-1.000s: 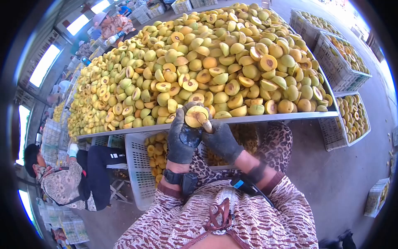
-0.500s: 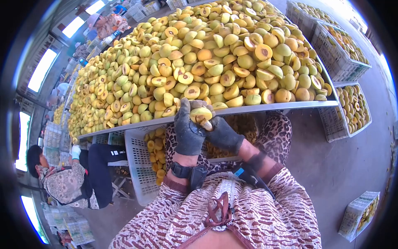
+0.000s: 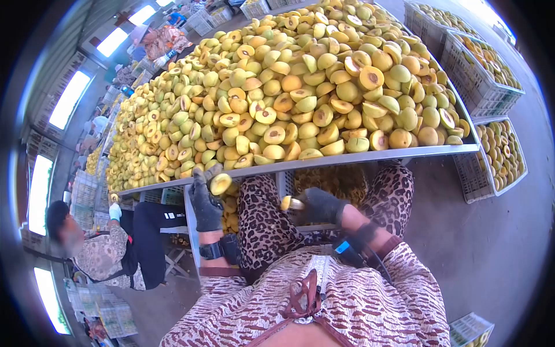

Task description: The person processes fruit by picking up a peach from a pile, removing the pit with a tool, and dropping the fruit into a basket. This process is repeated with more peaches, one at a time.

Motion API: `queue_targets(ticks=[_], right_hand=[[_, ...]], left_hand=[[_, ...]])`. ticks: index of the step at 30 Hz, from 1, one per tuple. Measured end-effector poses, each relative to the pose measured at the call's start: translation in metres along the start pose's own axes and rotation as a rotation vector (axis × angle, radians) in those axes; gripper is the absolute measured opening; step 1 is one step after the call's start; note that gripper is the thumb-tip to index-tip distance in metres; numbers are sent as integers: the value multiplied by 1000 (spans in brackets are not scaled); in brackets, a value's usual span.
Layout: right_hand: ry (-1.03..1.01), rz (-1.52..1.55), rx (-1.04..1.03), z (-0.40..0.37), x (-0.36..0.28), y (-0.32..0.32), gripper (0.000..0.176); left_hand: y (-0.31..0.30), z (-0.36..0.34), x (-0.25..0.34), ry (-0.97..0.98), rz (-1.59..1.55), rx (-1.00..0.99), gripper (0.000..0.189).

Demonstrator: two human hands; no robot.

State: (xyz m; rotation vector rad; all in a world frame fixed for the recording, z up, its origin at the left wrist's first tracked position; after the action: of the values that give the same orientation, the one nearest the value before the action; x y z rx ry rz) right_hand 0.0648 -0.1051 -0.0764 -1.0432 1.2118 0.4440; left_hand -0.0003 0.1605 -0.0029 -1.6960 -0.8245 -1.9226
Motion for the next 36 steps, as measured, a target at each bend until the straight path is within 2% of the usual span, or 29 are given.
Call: queue_targets(ticks=[1, 2, 3, 4, 5, 7, 9, 11, 12, 13, 15, 16, 19, 20, 21, 22, 23, 25, 27, 29, 31, 32, 33, 35, 36], right_hand=[[184, -295, 92, -4, 18, -2, 18], [176, -299, 89, -5, 20, -3, 18], [185, -178, 125, -5, 21, -5, 17], [198, -56, 162, -4, 18, -7, 17], [197, -66, 165, -5, 14, -7, 17], [73, -30, 248, -8, -9, -13, 17], [59, -75, 228, -17, -4, -15, 17], [154, -43, 244, -32, 3, -18, 17], [157, -96, 245, -37, -3, -23, 16], [166, -101, 252, -40, -9, -26, 16], [389, 614, 445, -49, -23, -30, 14], [453, 847, 398, -51, -34, -37, 10], [439, 706, 422, -33, -27, -26, 11], [327, 644, 389, -25, -26, -23, 12], [320, 651, 388, -22, -29, -19, 12], [193, 627, 418, -16, -35, -19, 12], [70, 603, 452, -12, -41, -20, 12], [83, 527, 449, -8, -49, -25, 15], [74, 430, 578, -3, -49, -35, 16], [77, 514, 604, 4, -34, -34, 17], [36, 480, 641, 2, -31, -39, 17], [42, 477, 642, -2, -32, -39, 17], [65, 447, 661, -6, -38, -42, 18], [87, 412, 680, -9, -44, -47, 19], [32, 388, 695, -9, -46, -48, 19]], left_hand=[[-14, 14, -9, 3, -1, 5, 52], [-25, 31, -14, 350, 405, 74, 47], [-24, 43, -15, 696, 811, 145, 42], [-11, 53, -22, 584, 728, 83, 39], [10, 60, -35, 471, 639, 20, 35], [75, 59, -25, 549, 756, -216, 35], [125, 61, -33, 594, 1199, -288, 47], [159, 69, -47, 452, 1446, -325, 58], [166, 72, -49, 481, 1479, -373, 57], [169, 71, -50, 520, 1444, -288, 56], [162, 69, -52, 355, 1354, -307, 57], [159, 72, -54, 357, 1365, -312, 57], [144, 85, -66, 434, 1259, -347, 53], [139, 91, -73, 427, 1012, -383, 48], [135, 93, -76, 413, 763, -418, 44], [136, 83, -69, 355, 580, -350, 33], [141, 73, -63, 360, 585, -360, 33], [149, 23, -23, 90, 11, -401, 29], [161, -18, -10, -241, -365, -535, 29], [161, -34, -19, -229, -358, -596, 36], [167, -51, -12, -372, -597, -631, 39], [169, -56, -7, -470, -717, -675, 33], [169, -55, -12, -472, -722, -677, 33], [167, -51, -18, -12, -299, -696, 30], [167, -55, -12, -34, -316, -691, 38]])
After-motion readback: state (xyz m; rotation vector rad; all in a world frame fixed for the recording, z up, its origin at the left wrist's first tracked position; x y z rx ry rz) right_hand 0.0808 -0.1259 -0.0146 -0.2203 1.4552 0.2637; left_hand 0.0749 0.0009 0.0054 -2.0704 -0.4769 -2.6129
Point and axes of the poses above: each hand's wrist, its own z-axis towards the middle knuckle, its own y-axis out of the palm, x = y × z, the point moved 3 cm from there along z, towards the middle knuckle, and after that the axes turned 3 degrees about x, right-handed, at the moved point
